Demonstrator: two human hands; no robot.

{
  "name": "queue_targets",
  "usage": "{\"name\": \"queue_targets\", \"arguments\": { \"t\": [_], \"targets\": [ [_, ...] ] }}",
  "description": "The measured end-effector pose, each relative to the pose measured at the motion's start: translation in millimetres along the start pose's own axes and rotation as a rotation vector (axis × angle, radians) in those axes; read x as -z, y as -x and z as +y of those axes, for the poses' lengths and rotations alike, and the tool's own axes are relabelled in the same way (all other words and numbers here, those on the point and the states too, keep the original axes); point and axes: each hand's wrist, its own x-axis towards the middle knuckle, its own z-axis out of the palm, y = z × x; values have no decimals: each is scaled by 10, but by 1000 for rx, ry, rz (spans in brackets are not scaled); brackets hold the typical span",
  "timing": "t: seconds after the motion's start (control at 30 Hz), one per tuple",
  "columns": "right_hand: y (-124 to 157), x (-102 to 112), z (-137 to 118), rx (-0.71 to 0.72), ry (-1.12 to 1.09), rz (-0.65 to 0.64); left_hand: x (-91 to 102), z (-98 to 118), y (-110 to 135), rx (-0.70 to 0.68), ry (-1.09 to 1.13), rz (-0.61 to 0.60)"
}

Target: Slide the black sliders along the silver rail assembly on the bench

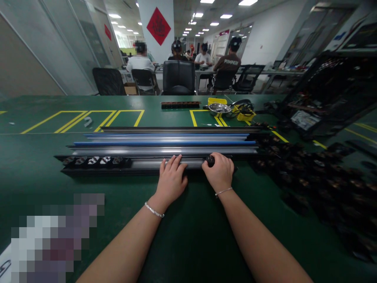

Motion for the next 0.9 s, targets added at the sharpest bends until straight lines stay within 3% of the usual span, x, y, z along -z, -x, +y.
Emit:
{"name": "queue_targets", "arguments": {
  "t": [0.9],
  "targets": [
    [-51,63,220,-61,-3,66,-16,-18,-23,-4,-5,35]
  ]
}}
